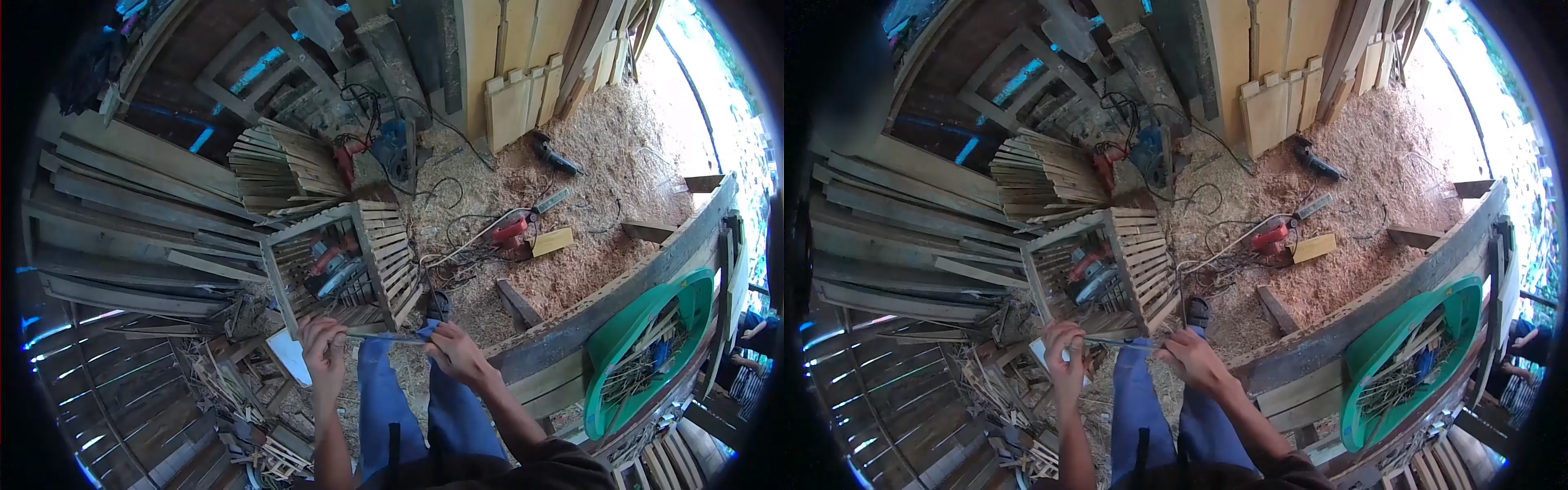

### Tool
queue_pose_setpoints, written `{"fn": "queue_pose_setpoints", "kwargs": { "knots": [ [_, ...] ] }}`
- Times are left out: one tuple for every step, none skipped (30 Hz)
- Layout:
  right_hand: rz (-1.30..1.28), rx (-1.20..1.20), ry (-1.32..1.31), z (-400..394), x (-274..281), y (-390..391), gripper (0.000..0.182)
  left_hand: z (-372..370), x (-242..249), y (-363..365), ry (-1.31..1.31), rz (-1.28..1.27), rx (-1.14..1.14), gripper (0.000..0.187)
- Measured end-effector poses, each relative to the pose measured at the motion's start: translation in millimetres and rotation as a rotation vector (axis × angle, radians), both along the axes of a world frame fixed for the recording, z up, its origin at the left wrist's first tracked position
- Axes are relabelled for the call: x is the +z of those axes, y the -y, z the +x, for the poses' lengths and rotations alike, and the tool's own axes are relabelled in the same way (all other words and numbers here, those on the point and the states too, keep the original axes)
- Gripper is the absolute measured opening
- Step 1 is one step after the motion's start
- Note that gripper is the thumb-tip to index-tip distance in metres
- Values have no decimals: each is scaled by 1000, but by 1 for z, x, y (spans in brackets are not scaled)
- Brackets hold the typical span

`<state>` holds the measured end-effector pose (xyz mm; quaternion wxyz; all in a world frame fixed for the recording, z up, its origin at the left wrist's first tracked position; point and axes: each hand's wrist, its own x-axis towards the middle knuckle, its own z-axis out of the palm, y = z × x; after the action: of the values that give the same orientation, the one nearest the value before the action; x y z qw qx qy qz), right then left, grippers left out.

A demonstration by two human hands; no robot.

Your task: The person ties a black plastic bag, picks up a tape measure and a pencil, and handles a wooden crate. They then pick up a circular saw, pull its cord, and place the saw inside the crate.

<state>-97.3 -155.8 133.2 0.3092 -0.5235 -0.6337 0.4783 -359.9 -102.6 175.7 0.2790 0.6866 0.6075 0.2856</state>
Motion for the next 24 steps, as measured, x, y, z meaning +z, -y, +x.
{"fn": "queue_pose_setpoints", "kwargs": {
  "knots": [
    [-4, 4, 1, -2, -2, 2, 22, -2, -3, 2, 8, -20, -4, 17],
    [-32, -62, 12, -5, -4, 6, 23, -4, -7, 2, 9, -28, 4, 17],
    [-66, -124, 25, -6, -5, 10, 24, -6, -14, 4, -37, -76, -37, 17],
    [-86, -108, 29, -6, -10, 9, 24, -6, -19, 9, -82, -131, -74, 17],
    [-57, -99, 65, -5, -22, -3, 24, -4, -26, 12, -79, -143, -66, 17],
    [-18, -100, 101, -5, -35, -15, 25, 1, -38, 10, -110, -106, -80, 18],
    [-21, -105, 102, -3, -46, -21, 25, 5, -47, 10, -142, -68, -98, 20],
    [-13, -63, 137, 1, -59, -28, 25, 11, -55, 15, -137, -129, -97, 27],
    [-5, -16, 174, 5, -67, -34, 26, 15, -63, 16, -134, -127, -96, 27],
    [-6, -14, 178, 8, -74, -34, 26, 19, -73, 18, -98, -240, -143, 30],
    [25, -19, 190, 11, -78, -33, 26, 21, -83, 21, -63, -357, -193, 33],
    [57, -24, 202, 13, -86, -29, 26, 24, -96, 19, -90, -420, -239, 41],
    [52, -25, 205, 17, -100, -22, 26, 29, -110, 16, -88, -424, -242, 41],
    [-112, -53, 221, 23, -122, -12, 26, 36, -125, 11, -113, -533, -210, 41],
    [-276, -79, 234, 27, -136, -7, 27, 44, -141, 7, -139, -640, -176, 42],
    [-317, -130, 276, 27, -131, -7, 29, 52, -165, 8, -141, -648, -179, 42],
    [-328, -131, 273, 25, -130, -6, 29, 61, -192, 10, -94, -428, -194, 41],
    [-243, -132, 308, 23, -130, -6, 27, 70, -209, 10, -43, -206, -205, 40],
    [-159, -131, 344, 22, -125, -9, 25, 80, -203, 1, -41, -216, -205, 40],
    [-123, -150, 310, 19, -121, -11, 19, 87, -193, -6, -11, -425, -365, 39],
    [-144, -153, 307, 18, -116, -9, 19, 92, -188, -6, 20, -639, -527, 39],
    [-110, -186, 284, 17, -112, -10, 16, 95, -189, -2, 50, -646, -509, 35],
    [-62, -217, 262, 17, -110, -13, 14, 93, -185, -1, 48, -649, -509, 35],
    [-222, -249, 95, 19, -119, -10, 15, 91, -180, 0, -18, -606, -534, 31]
  ]
}}
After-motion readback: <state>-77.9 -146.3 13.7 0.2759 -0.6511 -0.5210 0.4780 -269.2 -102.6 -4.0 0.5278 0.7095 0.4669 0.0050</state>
